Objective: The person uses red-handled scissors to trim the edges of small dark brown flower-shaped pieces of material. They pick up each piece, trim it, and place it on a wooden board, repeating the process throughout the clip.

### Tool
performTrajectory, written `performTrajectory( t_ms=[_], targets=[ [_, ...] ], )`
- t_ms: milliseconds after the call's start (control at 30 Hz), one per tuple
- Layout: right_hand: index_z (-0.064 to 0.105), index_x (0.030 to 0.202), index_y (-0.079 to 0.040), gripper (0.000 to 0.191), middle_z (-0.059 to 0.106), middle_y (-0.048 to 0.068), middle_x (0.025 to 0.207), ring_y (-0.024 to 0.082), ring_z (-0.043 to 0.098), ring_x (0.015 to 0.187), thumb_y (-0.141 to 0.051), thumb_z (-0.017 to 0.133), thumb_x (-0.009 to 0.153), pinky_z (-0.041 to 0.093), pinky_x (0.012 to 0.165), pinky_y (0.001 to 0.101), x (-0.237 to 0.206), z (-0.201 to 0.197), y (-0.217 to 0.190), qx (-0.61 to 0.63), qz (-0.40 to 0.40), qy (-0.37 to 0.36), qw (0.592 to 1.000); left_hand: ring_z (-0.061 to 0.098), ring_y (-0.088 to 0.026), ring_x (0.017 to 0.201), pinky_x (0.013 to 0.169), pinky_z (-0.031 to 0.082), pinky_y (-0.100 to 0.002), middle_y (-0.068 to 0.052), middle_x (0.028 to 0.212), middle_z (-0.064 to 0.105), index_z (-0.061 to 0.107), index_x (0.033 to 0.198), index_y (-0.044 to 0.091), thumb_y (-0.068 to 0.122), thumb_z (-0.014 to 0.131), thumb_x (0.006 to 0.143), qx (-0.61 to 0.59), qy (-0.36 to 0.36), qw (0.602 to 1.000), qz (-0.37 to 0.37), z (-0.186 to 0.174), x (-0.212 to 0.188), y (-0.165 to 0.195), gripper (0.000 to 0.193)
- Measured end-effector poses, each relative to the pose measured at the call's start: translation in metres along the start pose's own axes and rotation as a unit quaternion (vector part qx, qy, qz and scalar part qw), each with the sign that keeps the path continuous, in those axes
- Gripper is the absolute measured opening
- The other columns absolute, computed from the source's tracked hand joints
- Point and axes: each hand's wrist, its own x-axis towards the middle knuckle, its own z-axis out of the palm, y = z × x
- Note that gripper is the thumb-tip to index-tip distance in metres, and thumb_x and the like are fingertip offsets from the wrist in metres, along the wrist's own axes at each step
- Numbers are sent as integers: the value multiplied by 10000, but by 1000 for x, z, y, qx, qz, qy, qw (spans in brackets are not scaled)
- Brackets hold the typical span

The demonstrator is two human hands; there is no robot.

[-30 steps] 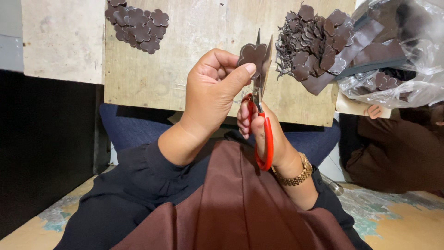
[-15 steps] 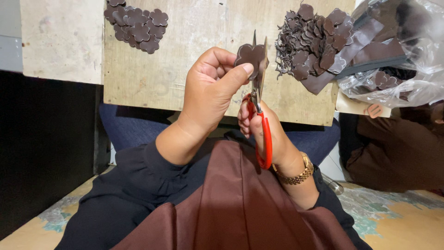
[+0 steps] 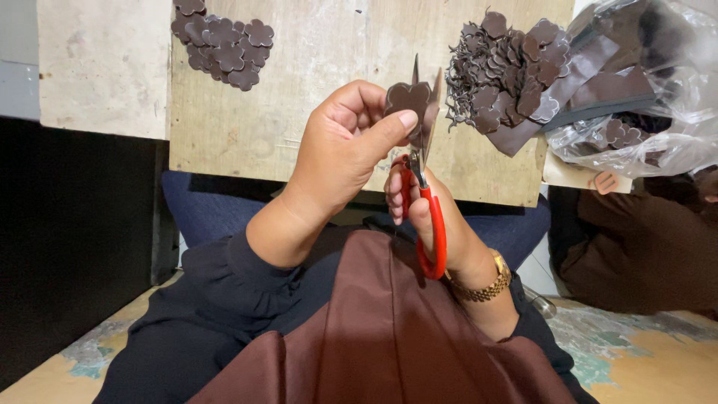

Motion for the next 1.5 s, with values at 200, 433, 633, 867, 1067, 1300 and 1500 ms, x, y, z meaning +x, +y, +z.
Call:
performTrajectory(
  t_ms=[200, 433, 633, 867, 1067, 1300, 1500],
  targets=[
    [421, 1343, -21, 875, 463, 43, 1136, 142, 476, 977, -798, 502, 950, 468, 876, 301, -3, 1, -8, -32, -30, -10, 999, 600, -90, 588, 521, 490, -237, -70, 819, 670, 592, 997, 15, 64, 672, 1006, -15, -32, 995, -96, 3, -5, 8, 94],
    [436, 1340, -10, 882, 452, 46, 1161, 147, 462, 990, -794, 520, 947, 458, 901, 306, -6, -1, -10, -22, -8, -24, 999, 621, -75, 716, 643, 523, -228, -45, 872, 682, 623, 1040, 10, 81, 662, 1021, -27, -23, 996, -80, 0, -6, 8, 83],
    [456, 1331, -11, 870, 455, 32, 1091, 138, 441, 957, -789, 532, 948, 438, 843, 296, -5, -7, -7, -29, -5, -29, 999, 655, -77, 802, 752, 555, -232, -32, 901, 694, 639, 1052, 11, 68, 680, 1005, 0, -24, 997, -74, -3, -5, 5, 85],
    [424, 1391, -14, 908, 479, 42, 1102, 149, 476, 959, -811, 470, 957, 461, 877, 300, -5, -2, -7, -51, -32, -28, 998, 657, -88, 757, 654, 554, -233, -66, 871, 698, 591, 1088, 8, 79, 667, 997, -21, -33, 993, -112, 3, -6, 12, 138],
    [433, 1419, 6, 911, 487, 59, 1092, 155, 478, 974, -794, 475, 986, 450, 936, 313, -6, -7, -19, -33, -35, -84, 995, 635, -125, 564, 404, 527, -287, -72, 784, 675, 580, 1031, -14, 96, 639, 961, -66, -13, 983, -169, 8, -8, 19, 143],
    [420, 1424, 11, 927, 482, 55, 1129, 149, 471, 985, -794, 484, 968, 460, 899, 298, -4, -11, -12, -47, -31, -77, 995, 624, -115, 584, 457, 554, -296, -62, 772, 662, 593, 1034, -16, 83, 648, 958, -104, -2, 975, -195, 5, -6, 17, 136],
    [487, 1300, 19, 850, 502, 42, 1071, 133, 479, 937, -776, 476, 998, 457, 832, 280, -8, -12, -2, -35, -8, -31, 999, 581, -82, 647, 571, 453, -214, -72, 843, 687, 618, 1066, -13, 82, 651, 1012, -32, -17, 987, -159, 0, -7, 12, 114]
  ],
)
